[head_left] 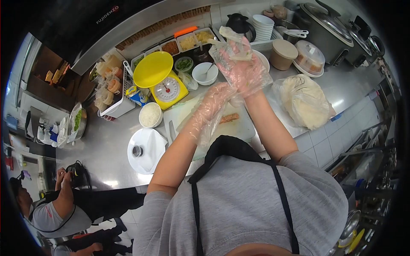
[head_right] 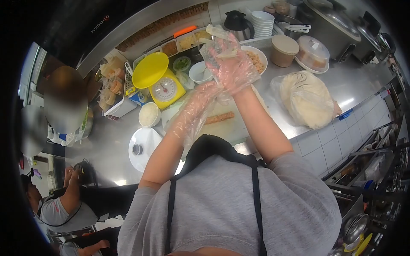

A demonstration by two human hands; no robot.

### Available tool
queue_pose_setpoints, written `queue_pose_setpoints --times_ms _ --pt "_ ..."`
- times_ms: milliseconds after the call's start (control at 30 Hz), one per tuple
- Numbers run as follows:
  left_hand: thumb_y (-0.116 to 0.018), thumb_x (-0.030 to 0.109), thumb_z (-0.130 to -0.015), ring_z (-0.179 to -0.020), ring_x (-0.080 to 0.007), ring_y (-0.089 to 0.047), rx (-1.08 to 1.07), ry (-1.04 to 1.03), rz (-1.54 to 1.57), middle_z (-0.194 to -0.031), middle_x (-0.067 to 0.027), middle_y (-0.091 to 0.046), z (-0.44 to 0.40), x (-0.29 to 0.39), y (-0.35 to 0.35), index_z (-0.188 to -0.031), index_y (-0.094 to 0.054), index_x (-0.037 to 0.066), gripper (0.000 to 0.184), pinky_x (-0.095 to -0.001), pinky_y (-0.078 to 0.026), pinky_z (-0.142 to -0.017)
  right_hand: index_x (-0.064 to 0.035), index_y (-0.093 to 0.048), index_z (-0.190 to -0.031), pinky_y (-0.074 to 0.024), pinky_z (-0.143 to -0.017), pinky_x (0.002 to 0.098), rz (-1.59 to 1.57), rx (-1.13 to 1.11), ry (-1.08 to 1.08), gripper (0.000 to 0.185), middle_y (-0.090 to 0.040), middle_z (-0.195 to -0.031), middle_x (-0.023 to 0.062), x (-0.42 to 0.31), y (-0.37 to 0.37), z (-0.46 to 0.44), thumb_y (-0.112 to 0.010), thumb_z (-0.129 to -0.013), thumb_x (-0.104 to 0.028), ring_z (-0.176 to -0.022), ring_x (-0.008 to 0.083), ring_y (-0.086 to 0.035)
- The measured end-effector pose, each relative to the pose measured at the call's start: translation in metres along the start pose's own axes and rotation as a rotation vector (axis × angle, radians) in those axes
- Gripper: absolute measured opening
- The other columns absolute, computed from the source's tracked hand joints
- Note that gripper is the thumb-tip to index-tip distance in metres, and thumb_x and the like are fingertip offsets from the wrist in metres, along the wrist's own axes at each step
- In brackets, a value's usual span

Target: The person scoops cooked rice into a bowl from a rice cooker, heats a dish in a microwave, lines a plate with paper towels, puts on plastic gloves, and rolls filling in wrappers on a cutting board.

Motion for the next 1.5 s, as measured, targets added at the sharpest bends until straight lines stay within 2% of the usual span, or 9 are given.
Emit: queue_pose_setpoints --times_ms 367,533,700,767,833,1133,1200,1333,1500 --pt "-0.055 0.024 -0.089 -0.073 -0.0096 -0.044 0.206 -0.321 -0.36 -0.078 0.002 -0.05 -0.001 0.045 0.009 -0.084 -0.058 0.005 0.02 -0.0252 -0.039 -0.067 -0.0245 -0.031 -0.139 -0.0368 -0.096 0.0564 -0.031 0.098 0.019 0.066 -0.035 -0.14 0.0024 0.001 0.01 -0.004 -0.048 -0.085 -0.057 -0.126 0.0314 -0.035" --pt "-0.048 0.053 -0.088 -0.082 -0.0117 -0.042 0.068 0.199 -0.248 -0.084 -0.0014 -0.05 0.011 0.03 -0.001 -0.084 -0.058 0.003 0.05 -0.0261 -0.035 -0.078 -0.0273 -0.032 -0.139 -0.032 -0.098 0.0513 -0.175 -0.043 0.013 0.059 -0.035 -0.137 -0.0021 -0.006 -0.021 -0.002 -0.048 -0.086 -0.049 -0.121 0.0252 -0.038" --pt "-0.057 0.042 -0.087 -0.079 -0.0111 -0.048 0.009 0.036 -0.177 -0.085 -0.0025 -0.055 -0.003 0.013 0.002 -0.092 -0.061 0.003 0.04 -0.0273 -0.041 -0.073 -0.0219 -0.032 -0.139 -0.0324 -0.099 0.0492 -0.191 -0.047 0.056 0.06 -0.033 -0.138 -0.0025 -0.004 -0.015 -0.005 -0.049 -0.086 -0.042 -0.122 0.0245 -0.037" --pt "-0.059 0.04 -0.086 -0.093 -0.0149 -0.051 -0.079 0.013 -0.371 -0.1 -0.0053 -0.057 -0.008 0.016 0.002 -0.107 -0.06 0.002 0.044 -0.0305 -0.04 -0.087 -0.0201 -0.03 -0.141 -0.0347 -0.097 0.0482 -0.276 -0.126 0.06 0.059 -0.039 -0.132 -0.0016 -0.007 -0.014 -0.004 -0.05 -0.087 -0.033 -0.118 0.0234 -0.041" --pt "-0.057 0.037 -0.088 -0.089 -0.0141 -0.052 -0.047 -0.01 -0.313 -0.097 -0.0047 -0.058 -0.002 0.024 -0.007 -0.107 -0.06 0.002 0.04 -0.03 -0.042 -0.083 -0.0226 -0.03 -0.14 -0.0339 -0.098 0.0517 0.043 -0.114 0.15 0.06 -0.041 -0.133 -0.0013 -0.013 -0.014 -0.002 -0.052 -0.085 -0.033 -0.121 0.0258 -0.039" --pt "-0.054 0.024 -0.09 -0.085 -0.0136 -0.053 -0.081 -0.168 -0.447 -0.093 -0.005 -0.058 -0.005 0.0 -0.009 -0.106 -0.059 0.001 0.028 -0.0282 -0.044 -0.074 -0.0309 -0.025 -0.141 -0.024 -0.102 0.0565 -0.162 0.134 -0.024 0.052 -0.044 -0.133 -0.0024 -0.003 0.024 -0.01 -0.04 -0.093 -0.042 -0.126 0.0285 -0.033" --pt "-0.054 0.023 -0.09 -0.085 -0.0147 -0.053 -0.105 -0.185 -0.495 -0.093 -0.0063 -0.058 0.001 -0.004 -0.012 -0.105 -0.059 0.0 0.028 -0.0291 -0.044 -0.075 -0.031 -0.027 -0.141 -0.0146 -0.104 0.0593 -0.371 -0.367 -0.044 0.056 -0.035 -0.141 -0.0024 0.0 0.01 -0.012 -0.038 -0.091 -0.052 -0.132 0.0322 -0.023" --pt "-0.054 0.023 -0.089 -0.09 -0.0198 -0.054 -0.197 -0.285 -0.664 -0.098 -0.0118 -0.06 0.016 0.004 -0.022 -0.105 -0.058 -0.001 0.029 -0.0317 -0.043 -0.083 -0.0237 -0.032 -0.138 -0.0196 -0.105 0.0523 -0.193 0.1 0.113 0.057 -0.033 -0.143 0.0024 -0.011 0.006 -0.013 -0.041 -0.089 -0.053 -0.132 0.0306 -0.025" --pt "-0.056 0.026 -0.086 -0.099 -0.0293 -0.056 -0.004 -0.362 -1.111 -0.104 -0.0153 -0.06 0.03 0.017 0.033 -0.103 -0.06 0.002 0.029 -0.0362 -0.043 -0.087 -0.0117 -0.042 -0.133 -0.0263 -0.106 0.0434 0.131 0.177 0.119 0.06 -0.037 -0.14 0.0105 -0.017 -0.023 -0.008 -0.043 -0.089 -0.053 -0.13 0.026 -0.033"
Point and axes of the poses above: each hand's wrist, its own z-axis away from the middle knuckle, its own y-axis out of the back of the hand, x = y × z, the point moved 5 cm from there along -z, towards the middle knuckle
